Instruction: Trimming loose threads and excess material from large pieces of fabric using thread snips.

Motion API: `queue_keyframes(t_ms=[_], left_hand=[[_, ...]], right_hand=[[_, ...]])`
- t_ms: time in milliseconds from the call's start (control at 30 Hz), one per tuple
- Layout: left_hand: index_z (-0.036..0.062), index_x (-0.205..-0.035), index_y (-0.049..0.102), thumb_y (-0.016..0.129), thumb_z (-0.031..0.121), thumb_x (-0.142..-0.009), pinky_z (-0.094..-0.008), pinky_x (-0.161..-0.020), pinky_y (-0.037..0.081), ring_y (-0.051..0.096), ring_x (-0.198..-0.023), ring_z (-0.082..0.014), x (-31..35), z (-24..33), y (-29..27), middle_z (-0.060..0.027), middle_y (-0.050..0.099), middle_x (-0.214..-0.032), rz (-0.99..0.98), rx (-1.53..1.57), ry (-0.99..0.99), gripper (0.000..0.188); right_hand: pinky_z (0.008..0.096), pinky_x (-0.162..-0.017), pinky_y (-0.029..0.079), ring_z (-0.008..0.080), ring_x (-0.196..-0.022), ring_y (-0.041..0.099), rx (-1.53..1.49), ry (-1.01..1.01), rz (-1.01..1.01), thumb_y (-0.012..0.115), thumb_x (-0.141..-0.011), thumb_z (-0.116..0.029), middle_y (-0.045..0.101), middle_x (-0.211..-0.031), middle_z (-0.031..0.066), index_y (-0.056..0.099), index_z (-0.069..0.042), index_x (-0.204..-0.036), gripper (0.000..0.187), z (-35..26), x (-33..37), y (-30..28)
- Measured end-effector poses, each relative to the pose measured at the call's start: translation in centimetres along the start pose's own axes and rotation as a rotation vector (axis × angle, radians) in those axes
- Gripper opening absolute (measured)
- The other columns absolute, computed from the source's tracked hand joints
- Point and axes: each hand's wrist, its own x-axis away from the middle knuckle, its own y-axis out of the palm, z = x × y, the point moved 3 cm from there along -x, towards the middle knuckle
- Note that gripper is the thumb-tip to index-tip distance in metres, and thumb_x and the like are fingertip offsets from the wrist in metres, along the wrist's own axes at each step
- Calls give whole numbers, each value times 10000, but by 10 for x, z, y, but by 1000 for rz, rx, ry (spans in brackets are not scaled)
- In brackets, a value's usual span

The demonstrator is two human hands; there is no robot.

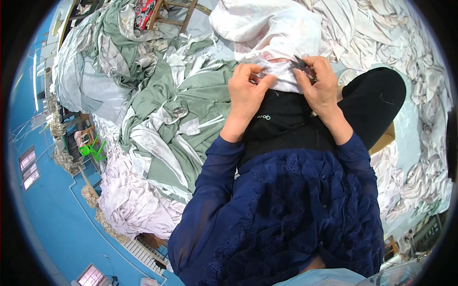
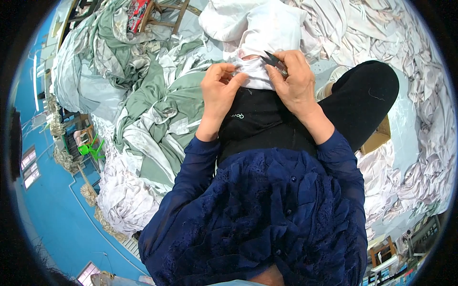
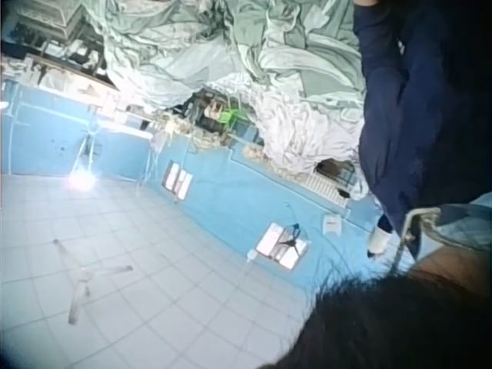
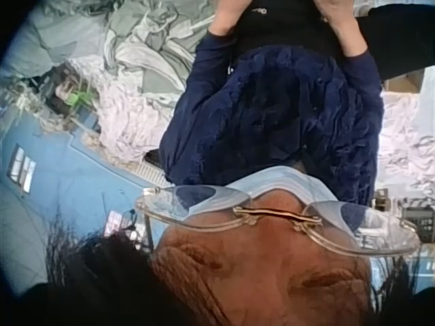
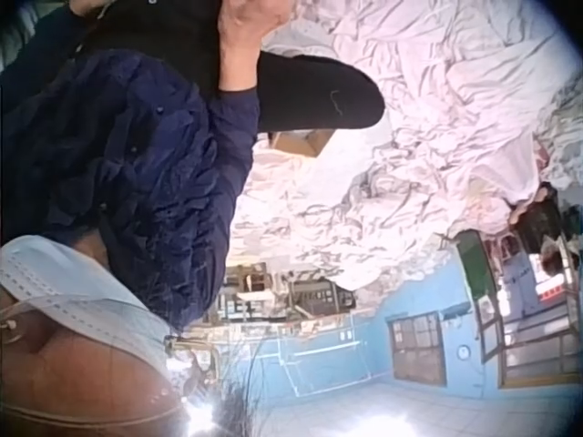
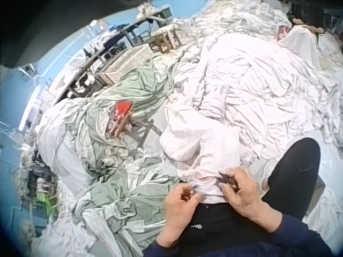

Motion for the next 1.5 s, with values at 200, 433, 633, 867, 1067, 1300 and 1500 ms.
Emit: queue_keyframes(t_ms=[200, 433, 633, 867, 1067, 1300, 1500], left_hand=[[-4, -822, 636, 763, 57, -797, -257, -571, 472, 577, -620, -116, -6, -22, 10, -47, 606, -728, -137, 106, -147, 142], [31, -779, 607, 687, 57, -884, -213, -556, 429, 539, -596, -67, 1, -38, 1, -10, 617, -719, -163, 617, -507, 135], [25, -840, 573, 635, 61, -931, -210, -559, 422, 513, -615, -51, 4, -44, -9, 10, 570, -703, -33, 64, -124, 116], [4, -796, 533, 677, 27, -858, -285, -586, 427, 501, -620, -134, -8, 6, -6, -54, 528, -731, -68, 239, -106, 158], [12, -813, 541, 648, 9, -878, -255, -622, 443, 536, -663, -104, -13, -22, 22, -43, 570, -785, -91, 445, -153, 125], [13, -873, 545, 597, -21, -921, -222, -718, 477, 596, -815, -96, -9, -19, 25, -49, 603, -927, -118, 659, -146, 78], [12, -942, 521, 579, 5, -958, -232, -734, 508, 621, -810, -100, -5, -17, 27, -66, 611, -967, -108, 781, -199, 61]], right_hand=[[306, -684, 473, 210, -764, 588, 35, -54, -34, 739, -816, -57, 599, -930, 98, 626, -1, -1024, 243, 1, 1, 5], [293, -687, 481, 196, -771, 594, 14, -26, -34, 753, -806, -42, 603, -950, 91, 628, -6, -1031, 259, 5, 0, 4], [273, -621, 444, 149, -668, 537, -34, 23, -56, 764, -801, -27, 572, -807, 56, 637, -19, -981, 221, 13, 2, 8], [276, -570, 403, 165, -606, 491, 61, -37, -49, 738, -800, -18, 518, -708, 68, 639, -3, -871, 123, 10, -27, -27], [316, -613, 479, 255, -695, 611, 231, -28, -63, 714, -787, 1, 588, -833, 108, 651, -35, -968, 195, 31, -28, -22], [303, -651, 516, 242, -761, 644, 127, -38, -40, 752, -785, -47, 619, -932, 109, 639, -65, -1124, 357, -32, -26, -19], [314, -591, 496, 216, -716, 640, 289, -110, -204, 746, -800, -96, 622, -887, 54, 657, -97, -1081, 295, -37, -25, -3]])
